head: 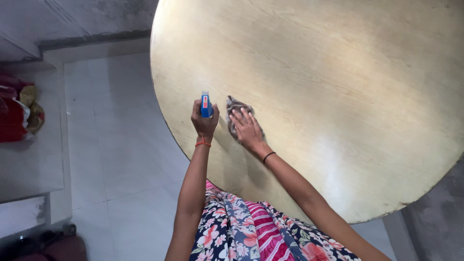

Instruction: The person wipes a large round wooden table surface using a cloth in their right hand while holding a blue cleaning product bottle in their left hand. They move around the table, applying the cloth in circular and sweeping motions to clean the surface.

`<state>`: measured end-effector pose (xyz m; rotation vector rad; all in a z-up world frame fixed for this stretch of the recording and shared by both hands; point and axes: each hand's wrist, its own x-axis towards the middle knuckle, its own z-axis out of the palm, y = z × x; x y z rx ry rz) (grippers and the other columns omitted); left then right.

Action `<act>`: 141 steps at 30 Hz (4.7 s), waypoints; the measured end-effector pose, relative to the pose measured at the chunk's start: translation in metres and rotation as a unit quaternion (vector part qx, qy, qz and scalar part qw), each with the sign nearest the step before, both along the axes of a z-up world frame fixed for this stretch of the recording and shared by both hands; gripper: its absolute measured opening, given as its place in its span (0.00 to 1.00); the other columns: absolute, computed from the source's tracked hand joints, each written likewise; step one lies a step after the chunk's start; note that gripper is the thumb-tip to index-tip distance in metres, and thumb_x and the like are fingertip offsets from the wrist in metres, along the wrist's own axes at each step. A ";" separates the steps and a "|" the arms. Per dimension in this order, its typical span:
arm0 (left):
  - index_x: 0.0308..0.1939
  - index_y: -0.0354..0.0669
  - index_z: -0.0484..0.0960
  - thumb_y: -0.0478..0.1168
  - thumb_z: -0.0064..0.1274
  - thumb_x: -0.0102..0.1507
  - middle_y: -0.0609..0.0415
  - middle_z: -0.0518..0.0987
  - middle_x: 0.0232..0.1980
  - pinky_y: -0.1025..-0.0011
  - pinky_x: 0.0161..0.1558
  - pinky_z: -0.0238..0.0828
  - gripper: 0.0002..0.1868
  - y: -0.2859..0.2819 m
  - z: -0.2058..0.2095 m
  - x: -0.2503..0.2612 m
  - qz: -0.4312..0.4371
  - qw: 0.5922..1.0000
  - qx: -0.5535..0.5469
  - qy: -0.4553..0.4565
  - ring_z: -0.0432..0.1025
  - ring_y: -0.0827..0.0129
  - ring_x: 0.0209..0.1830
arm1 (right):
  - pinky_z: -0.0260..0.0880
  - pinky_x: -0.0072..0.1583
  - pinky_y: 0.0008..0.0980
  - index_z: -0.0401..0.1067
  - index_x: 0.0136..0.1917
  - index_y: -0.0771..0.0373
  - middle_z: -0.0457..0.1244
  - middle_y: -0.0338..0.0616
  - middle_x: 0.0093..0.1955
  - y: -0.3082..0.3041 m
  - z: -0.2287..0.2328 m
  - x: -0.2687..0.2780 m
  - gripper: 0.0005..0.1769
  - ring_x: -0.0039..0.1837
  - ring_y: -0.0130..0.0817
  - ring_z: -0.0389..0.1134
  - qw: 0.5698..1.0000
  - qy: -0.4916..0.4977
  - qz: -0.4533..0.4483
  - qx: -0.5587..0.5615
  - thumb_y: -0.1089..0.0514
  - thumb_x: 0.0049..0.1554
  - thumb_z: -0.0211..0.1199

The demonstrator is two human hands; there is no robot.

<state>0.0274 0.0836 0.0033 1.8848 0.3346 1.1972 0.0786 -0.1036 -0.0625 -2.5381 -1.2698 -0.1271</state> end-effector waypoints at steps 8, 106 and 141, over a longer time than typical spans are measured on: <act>0.46 0.37 0.74 0.33 0.63 0.61 0.50 0.75 0.40 0.64 0.39 0.74 0.14 0.064 0.003 0.029 -0.022 1.000 -0.022 -0.006 0.76 0.57 0.35 | 0.41 0.80 0.51 0.61 0.78 0.55 0.48 0.41 0.84 -0.003 0.003 0.091 0.29 0.84 0.48 0.42 0.990 0.015 -0.135 0.040 0.55 0.64 0.51; 0.48 0.34 0.79 0.40 0.65 0.53 0.43 0.79 0.44 0.65 0.42 0.76 0.23 0.007 0.011 0.193 -0.398 0.916 -0.041 -0.022 0.77 0.55 0.40 | 0.40 0.80 0.55 0.62 0.77 0.62 0.52 0.48 0.82 0.041 0.029 0.143 0.30 0.84 0.53 0.44 0.933 -0.002 -0.349 0.086 0.54 0.63 0.49; 0.52 0.35 0.78 0.40 0.65 0.56 0.48 0.78 0.38 0.65 0.39 0.72 0.23 -0.017 0.004 0.205 -0.456 0.889 -0.026 -0.015 0.75 0.60 0.36 | 0.38 0.79 0.55 0.61 0.79 0.58 0.48 0.41 0.84 -0.101 0.027 0.169 0.28 0.84 0.47 0.40 0.901 0.036 -0.433 0.013 0.54 0.67 0.46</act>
